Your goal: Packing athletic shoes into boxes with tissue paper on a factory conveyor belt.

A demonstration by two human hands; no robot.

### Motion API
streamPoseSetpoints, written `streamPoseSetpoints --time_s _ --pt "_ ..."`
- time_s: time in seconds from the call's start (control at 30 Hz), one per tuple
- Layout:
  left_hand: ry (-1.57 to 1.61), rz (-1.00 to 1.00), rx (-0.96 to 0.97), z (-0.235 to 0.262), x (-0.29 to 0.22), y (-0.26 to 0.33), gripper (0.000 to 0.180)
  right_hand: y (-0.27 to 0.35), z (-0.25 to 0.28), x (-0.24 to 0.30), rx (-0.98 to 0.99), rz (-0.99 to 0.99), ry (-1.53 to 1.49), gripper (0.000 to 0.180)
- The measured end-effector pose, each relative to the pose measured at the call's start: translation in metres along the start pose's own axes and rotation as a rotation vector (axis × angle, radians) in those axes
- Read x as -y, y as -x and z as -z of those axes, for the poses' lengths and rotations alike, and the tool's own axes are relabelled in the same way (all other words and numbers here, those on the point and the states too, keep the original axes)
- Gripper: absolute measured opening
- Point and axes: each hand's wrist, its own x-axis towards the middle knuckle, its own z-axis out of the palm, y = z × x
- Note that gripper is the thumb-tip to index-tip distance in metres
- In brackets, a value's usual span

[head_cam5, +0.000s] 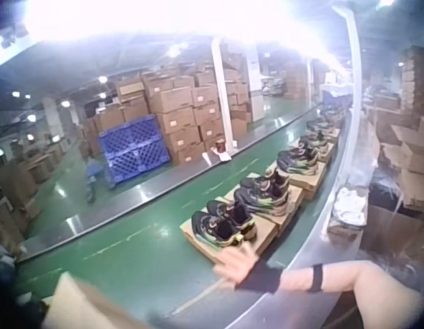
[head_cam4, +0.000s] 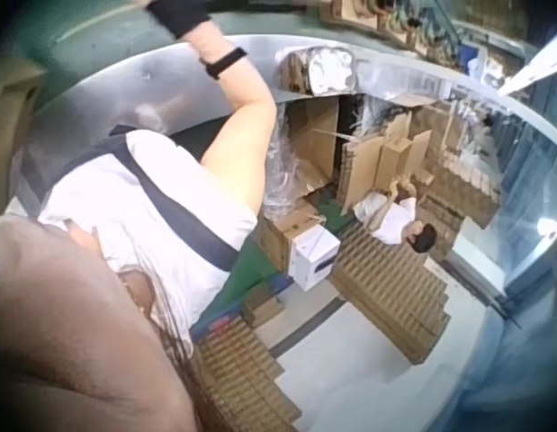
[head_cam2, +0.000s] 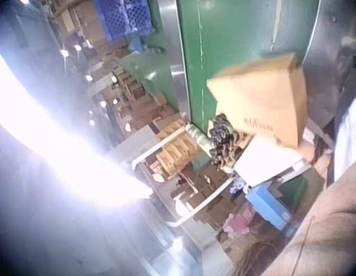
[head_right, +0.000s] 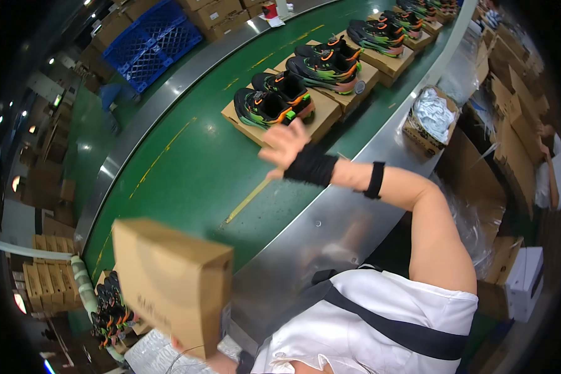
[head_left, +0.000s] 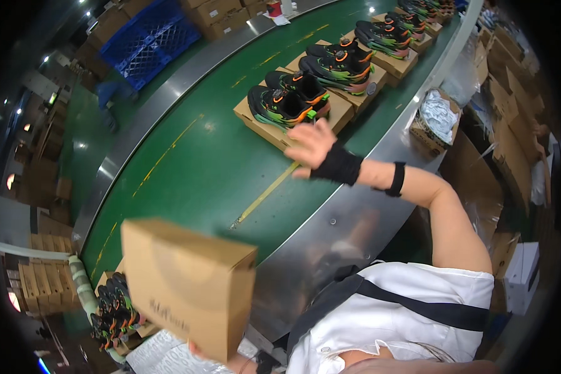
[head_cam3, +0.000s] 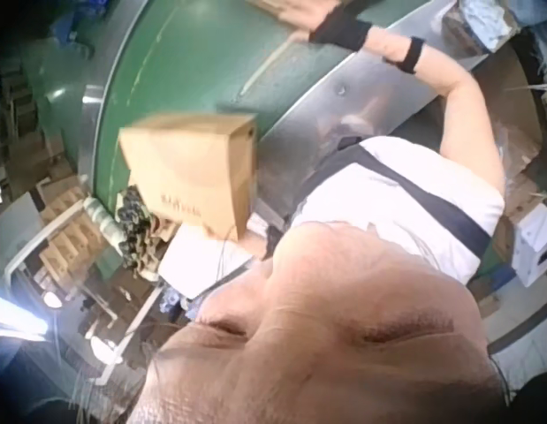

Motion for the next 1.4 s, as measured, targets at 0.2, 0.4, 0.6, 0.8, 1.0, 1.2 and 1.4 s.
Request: streamPoseSetpoints --time_s 0.2,0.4,0.6,0.8,1.0,1.2,1.4 --pt "0.29 0.369 -0.243 0.109 0.019 0.074 0.063 -0.019 -0.021 -0.104 0.449 -0.311 0.207 0.054" --pt "0.354 0.408 -0.191 0.183 0.08 0.158 0.076 -0.063 0.003 -0.124 0.504 -0.213 -0.223 0.046" --pt "-0.064 0.556 -0.376 0.131 0.001 0.133 0.051 -0.069 0.059 -0.087 0.584 -0.239 -0.554 0.038" --pt "0.506 0.679 -0.23 0.054 0.008 0.048 0.058 0.012 0.062 0.002 0.441 0.493 -0.454 0.022" --pt "0.265 0.223 0.619 -0.131 -0.08 0.072 0.033 0.122 0.026 0.081 0.567 0.69 -0.559 0.018" --pt "0.257 -0.05 0.978 -0.225 -0.127 0.086 0.032 0.044 -0.015 0.007 0.987 0.175 -0.556 0.027" --pt "0.101 -0.33 1.076 -0.283 -0.165 0.084 0.049 0.088 -0.143 -0.046 0.168 -0.224 0.133 0.043"
